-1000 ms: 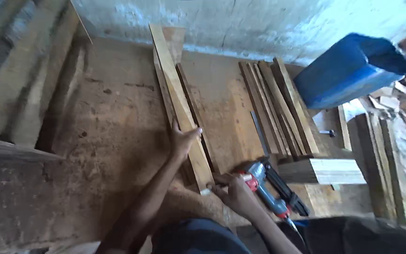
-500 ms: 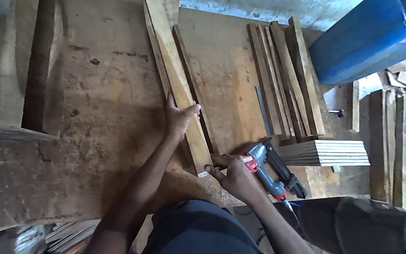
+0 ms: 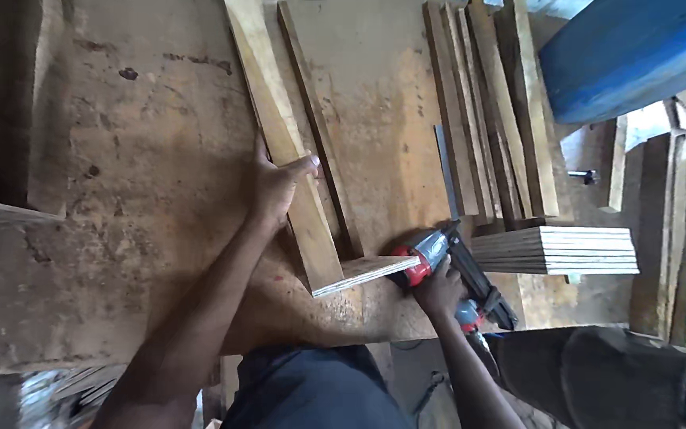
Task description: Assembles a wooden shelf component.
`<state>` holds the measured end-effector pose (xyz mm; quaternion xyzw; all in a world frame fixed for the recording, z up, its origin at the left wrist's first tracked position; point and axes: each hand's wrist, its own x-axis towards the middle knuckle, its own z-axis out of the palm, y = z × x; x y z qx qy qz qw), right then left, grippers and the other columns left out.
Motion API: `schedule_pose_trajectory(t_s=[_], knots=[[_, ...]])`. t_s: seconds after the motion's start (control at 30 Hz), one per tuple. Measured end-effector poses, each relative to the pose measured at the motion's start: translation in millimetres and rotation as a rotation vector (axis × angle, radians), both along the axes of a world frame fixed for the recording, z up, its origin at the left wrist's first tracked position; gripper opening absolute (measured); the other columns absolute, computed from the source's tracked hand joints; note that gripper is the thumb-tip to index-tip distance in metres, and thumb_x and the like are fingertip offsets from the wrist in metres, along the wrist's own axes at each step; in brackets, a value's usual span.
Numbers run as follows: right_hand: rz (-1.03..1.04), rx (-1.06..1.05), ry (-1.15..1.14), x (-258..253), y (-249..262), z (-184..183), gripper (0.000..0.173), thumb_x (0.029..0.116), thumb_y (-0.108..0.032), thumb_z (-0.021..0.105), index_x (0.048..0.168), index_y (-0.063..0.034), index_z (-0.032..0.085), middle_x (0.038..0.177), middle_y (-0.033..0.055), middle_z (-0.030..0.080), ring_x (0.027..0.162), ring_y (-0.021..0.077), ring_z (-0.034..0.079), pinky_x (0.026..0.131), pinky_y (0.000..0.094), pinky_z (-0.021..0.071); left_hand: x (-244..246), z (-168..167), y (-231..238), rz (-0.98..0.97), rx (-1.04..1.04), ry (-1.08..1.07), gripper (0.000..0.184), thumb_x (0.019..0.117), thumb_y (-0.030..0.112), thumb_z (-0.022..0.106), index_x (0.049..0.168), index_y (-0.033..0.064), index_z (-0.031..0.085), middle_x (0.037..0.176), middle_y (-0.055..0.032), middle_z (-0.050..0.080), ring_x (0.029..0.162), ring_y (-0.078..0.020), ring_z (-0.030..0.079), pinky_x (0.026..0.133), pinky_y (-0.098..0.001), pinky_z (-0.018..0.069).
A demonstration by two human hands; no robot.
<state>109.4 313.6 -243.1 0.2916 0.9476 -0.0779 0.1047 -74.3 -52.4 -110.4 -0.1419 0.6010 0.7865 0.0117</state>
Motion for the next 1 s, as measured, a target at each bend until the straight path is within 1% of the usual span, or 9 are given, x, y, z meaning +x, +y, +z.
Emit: schedule_pose_trajectory(t_s=[0.07,0.2,0.33,0.4,0.47,0.53,0.67,0.77,1.0], knots=[[-0.025,0.035,-0.045,-6.4,8.5,-12.1,0.108,0.0763,-0.030,0.084,0.160,-0.0024,0.022,0.133,0.0381,0.053,0.119,0.0564,0.056,0.093,0.0717,0.0479,0.2,3.6,0.7,-0.001,-0.027,-0.005,0.097,0.0809,0.005,0.085,0.158,0.0117,0.027,0.120,-0.0182,0.068,0.086,-0.0322,0.075,0.071,-0.0465,0.0680],[-0.028,-0.024,-0.128,-0.7,34.0,-0.9,0.069,0.0845,-0.036,0.077,0.139,-0.0067,0.048,0.107,0.0306,0.068,0.099,0.0533,0.067,0.078,0.0728,0.0513,3.7,7.3,7.4,-0.029,-0.036,0.045,0.081,0.0842,0.005,0.082,0.151,0.0060,0.037,0.111,-0.0173,0.071,0.083,-0.0318,0.075,0.073,-0.0455,0.0675],[-0.083,-0.181,0.132,42.4,33.0,57.8,0.052,0.0831,-0.031,0.083,0.122,-0.0023,0.065,0.106,0.0289,0.070,0.101,0.0496,0.067,0.083,0.0751,0.0499,2.2,6.2,9.1,-0.028,-0.023,0.073,0.081,0.0838,0.005,0.082,0.150,0.0045,0.036,0.108,-0.0175,0.071,0.082,-0.0310,0.075,0.072,-0.0453,0.0674],[-0.203,-0.352,0.343,86.0,11.1,102.9,0.058,0.0857,-0.024,0.080,0.133,0.0005,0.056,0.115,0.0225,0.069,0.105,0.0365,0.068,0.091,0.0624,0.0545,6.2,2.2,9.3,-0.020,-0.009,0.072,0.085,0.0825,0.006,0.084,0.152,0.0055,0.035,0.110,-0.0185,0.070,0.084,-0.0326,0.075,0.073,-0.0467,0.0677],[-0.322,-0.587,0.645,121.9,-16.6,134.5,0.040,0.0852,-0.018,0.079,0.119,-0.0021,0.064,0.091,0.0090,0.071,0.075,0.0198,0.069,0.069,0.0419,0.0612,1.4,2.9,10.9,-0.005,0.006,0.087,0.088,0.0817,0.005,0.084,0.153,0.0068,0.034,0.113,-0.0188,0.069,0.085,-0.0330,0.075,0.071,-0.0470,0.0675],[-0.315,-0.988,0.918,158.8,-47.3,146.9,0.027,0.0892,-0.018,0.075,0.111,-0.0051,0.068,0.081,0.0040,0.071,0.066,0.0160,0.068,0.065,0.0352,0.0616,4.5,0.8,11.4,-0.001,0.013,0.090,0.086,0.0819,0.004,0.084,0.152,0.0056,0.034,0.111,-0.0196,0.070,0.082,-0.0337,0.074,0.070,-0.0471,0.0675],[-0.194,-1.586,0.988,194.3,-114.1,130.9,0.027,0.0960,-0.035,0.068,0.118,-0.0200,0.072,0.084,-0.0045,0.072,0.076,0.0091,0.068,0.079,0.0324,0.0591,8.3,-1.1,15.5,-0.005,0.002,0.085,0.083,0.0828,0.006,0.084,0.150,0.0037,0.035,0.100,-0.0186,0.071,0.081,-0.0326,0.075,0.071,-0.0464,0.0673],[-0.159,-1.893,1.019,200.7,-149.0,106.4,0.031,0.0954,-0.025,0.066,0.124,-0.0127,0.070,0.079,-0.0021,0.070,0.070,0.0091,0.066,0.074,0.0318,0.0580,8.2,-4.1,15.4,0.005,-0.007,0.076,0.081,0.0831,0.007,0.084,0.148,0.0029,0.035,0.099,-0.0190,0.071,0.082,-0.0332,0.075,0.072,-0.0475,0.0674],[-0.166,-2.049,0.825,204.4,-178.3,83.2,0.029,0.0968,-0.024,0.065,0.124,-0.0155,0.070,0.086,-0.0053,0.071,0.077,0.0052,0.066,0.078,0.0271,0.0561,9.6,-0.4,17.4,0.027,-0.070,0.047,0.070,0.0867,0.008,0.081,0.143,0.0007,0.039,0.094,-0.0178,0.071,0.080,-0.0318,0.075,0.073,-0.0453,0.0671]])
